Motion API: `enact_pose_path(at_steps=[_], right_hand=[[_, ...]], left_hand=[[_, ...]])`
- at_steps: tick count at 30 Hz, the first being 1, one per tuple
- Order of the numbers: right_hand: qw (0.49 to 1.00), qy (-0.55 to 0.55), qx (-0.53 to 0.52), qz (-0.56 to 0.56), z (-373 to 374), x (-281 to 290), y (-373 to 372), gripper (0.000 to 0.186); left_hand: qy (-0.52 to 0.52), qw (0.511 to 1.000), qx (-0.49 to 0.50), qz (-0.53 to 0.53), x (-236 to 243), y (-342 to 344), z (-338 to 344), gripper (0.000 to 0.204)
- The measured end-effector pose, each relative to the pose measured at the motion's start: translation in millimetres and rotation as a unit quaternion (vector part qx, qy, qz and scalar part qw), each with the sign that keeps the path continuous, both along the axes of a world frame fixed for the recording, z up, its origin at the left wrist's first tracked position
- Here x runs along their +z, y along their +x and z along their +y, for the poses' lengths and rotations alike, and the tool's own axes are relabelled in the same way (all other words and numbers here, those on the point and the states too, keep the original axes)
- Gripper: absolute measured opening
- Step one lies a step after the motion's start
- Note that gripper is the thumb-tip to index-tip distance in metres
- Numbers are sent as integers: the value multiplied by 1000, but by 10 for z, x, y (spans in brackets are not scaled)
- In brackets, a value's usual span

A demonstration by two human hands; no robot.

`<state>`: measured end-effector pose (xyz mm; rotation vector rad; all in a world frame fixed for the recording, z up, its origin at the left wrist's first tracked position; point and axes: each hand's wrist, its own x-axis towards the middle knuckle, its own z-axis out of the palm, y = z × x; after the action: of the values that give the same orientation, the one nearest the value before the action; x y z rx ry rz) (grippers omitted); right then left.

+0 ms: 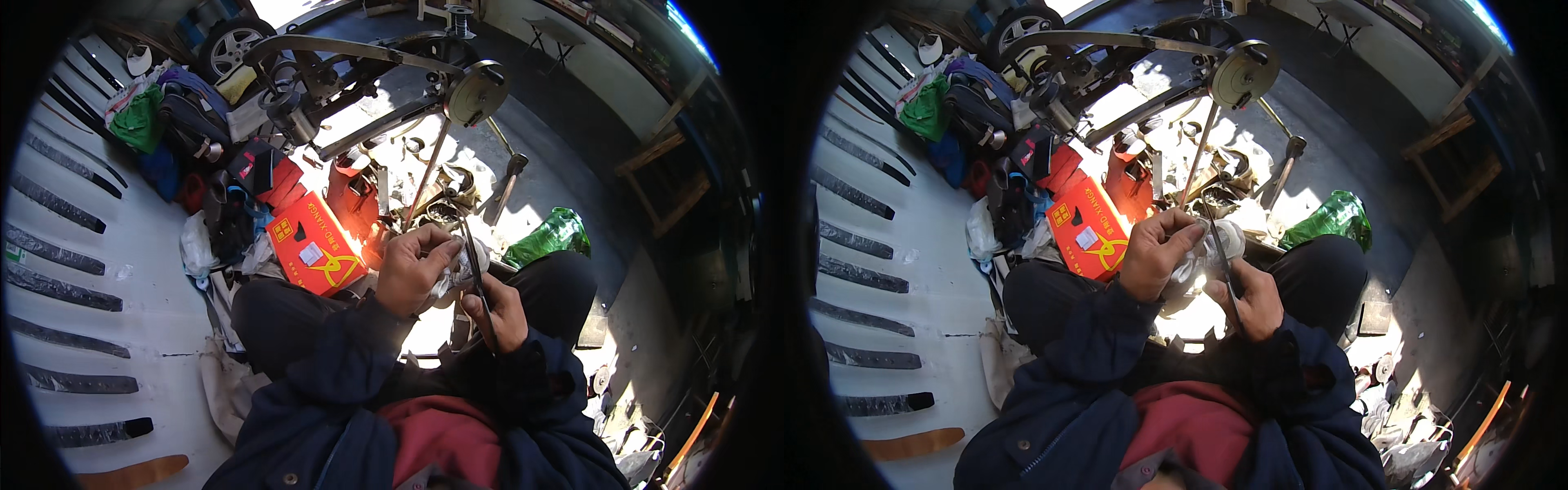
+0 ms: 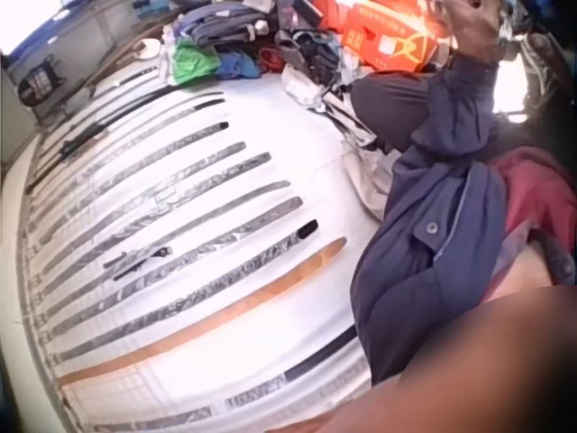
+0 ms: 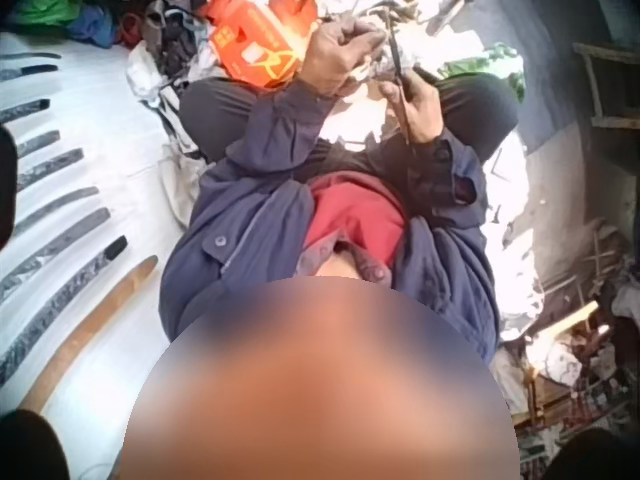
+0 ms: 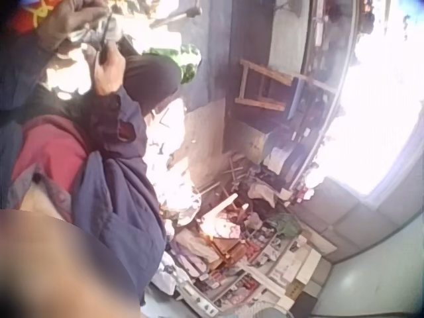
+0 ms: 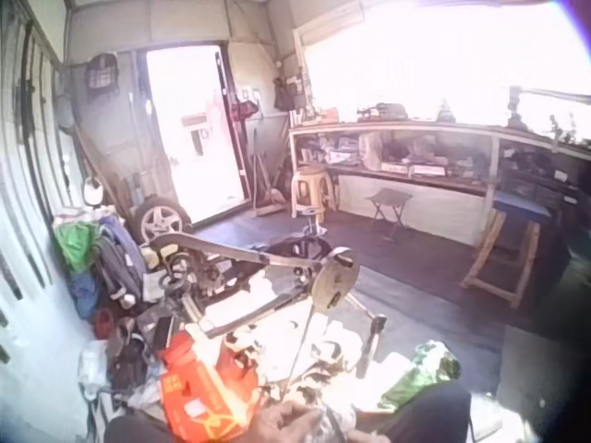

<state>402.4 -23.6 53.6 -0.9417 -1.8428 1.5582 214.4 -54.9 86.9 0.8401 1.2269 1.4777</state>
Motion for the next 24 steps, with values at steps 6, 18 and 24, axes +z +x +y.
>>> enact_pose_path(at_steps=[6,18,24], right_hand=[[1000,-2,-3,-9,-35,31,-67,54],[999,16,-4,-29,-17,0,-75,54],[999,11,4,-39,-2,25,-74,54]], left_hand=[[-5,1000,-18,-2,-91,-60,-30,10],[-21,996,-50,-64,-192,-48,34,11],[-31,997,-57,-50,-180,-93,29,12]])
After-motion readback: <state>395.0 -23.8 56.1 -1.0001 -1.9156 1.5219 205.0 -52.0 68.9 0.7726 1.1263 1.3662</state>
